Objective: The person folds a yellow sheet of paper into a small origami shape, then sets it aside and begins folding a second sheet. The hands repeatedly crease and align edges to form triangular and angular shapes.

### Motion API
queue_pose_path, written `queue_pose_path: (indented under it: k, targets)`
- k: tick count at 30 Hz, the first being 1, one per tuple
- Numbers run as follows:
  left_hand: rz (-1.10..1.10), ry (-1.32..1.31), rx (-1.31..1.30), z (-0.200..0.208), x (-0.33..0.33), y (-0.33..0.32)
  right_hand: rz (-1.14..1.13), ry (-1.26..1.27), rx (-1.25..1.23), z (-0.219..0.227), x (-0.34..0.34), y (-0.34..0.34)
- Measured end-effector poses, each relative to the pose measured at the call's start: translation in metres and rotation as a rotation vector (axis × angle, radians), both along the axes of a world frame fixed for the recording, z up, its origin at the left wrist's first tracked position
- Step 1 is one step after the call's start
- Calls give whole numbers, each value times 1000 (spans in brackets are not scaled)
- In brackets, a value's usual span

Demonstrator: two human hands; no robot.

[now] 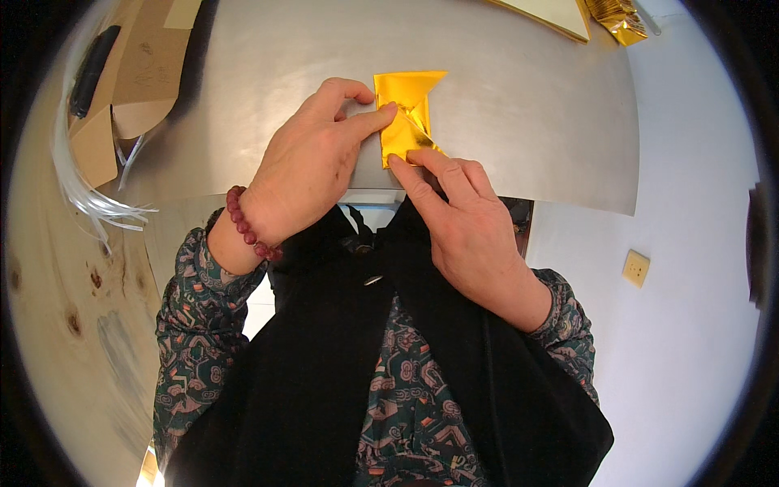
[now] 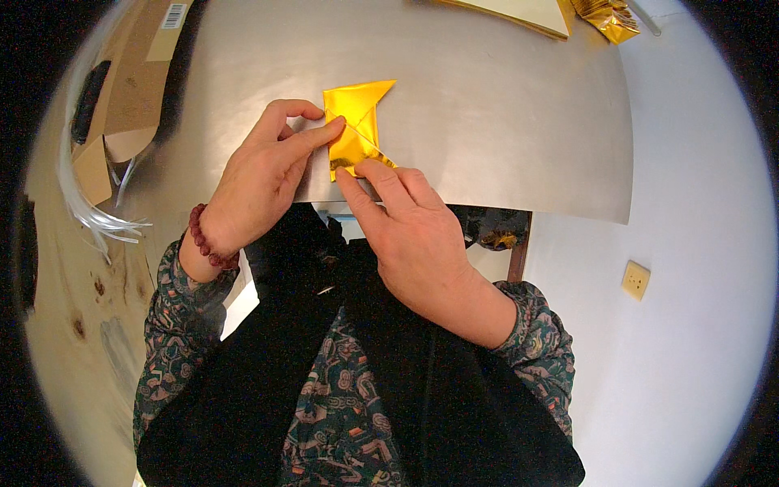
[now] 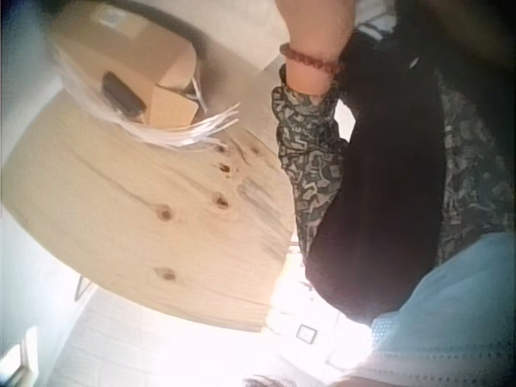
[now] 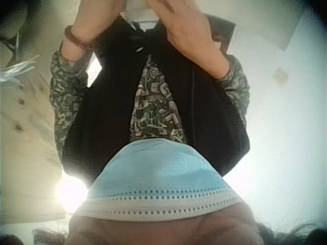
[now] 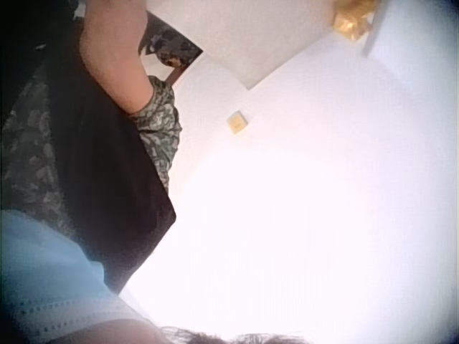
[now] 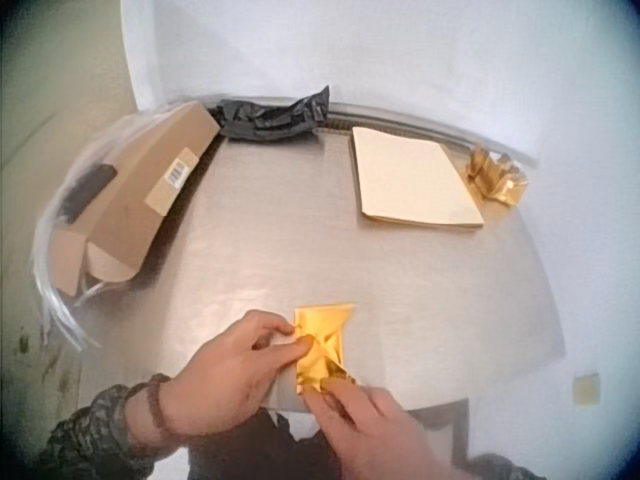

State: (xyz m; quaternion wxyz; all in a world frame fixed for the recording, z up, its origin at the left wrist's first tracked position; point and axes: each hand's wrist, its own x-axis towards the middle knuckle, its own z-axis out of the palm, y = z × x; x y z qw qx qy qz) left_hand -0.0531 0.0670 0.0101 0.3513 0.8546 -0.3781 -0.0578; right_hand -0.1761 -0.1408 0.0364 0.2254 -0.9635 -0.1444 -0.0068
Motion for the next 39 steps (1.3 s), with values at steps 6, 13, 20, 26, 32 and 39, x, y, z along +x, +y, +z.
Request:
queue_pose_path:
  k: [6,13,20,26,32,39]
  targets:
    - [6,4,15,-1,1,1,17,-49,-81,-4,2,7]
    - [-26,-53,13,-1,0,-2,52,-128,-109,-7,0,5]
    - [-24,-78,49,0,-2,2,45,-75,12,-8,-1,0]
    - [-16,-94,70,0,-3,1,17,-101,-54,-4,-5,-5]
    - [2,-129,71,-3,-5,-1,-23,-126,-114,-2,-10,-11]
    - [-10,-96,98,-3,-5,1,-76,-84,-145,4,-18,-21]
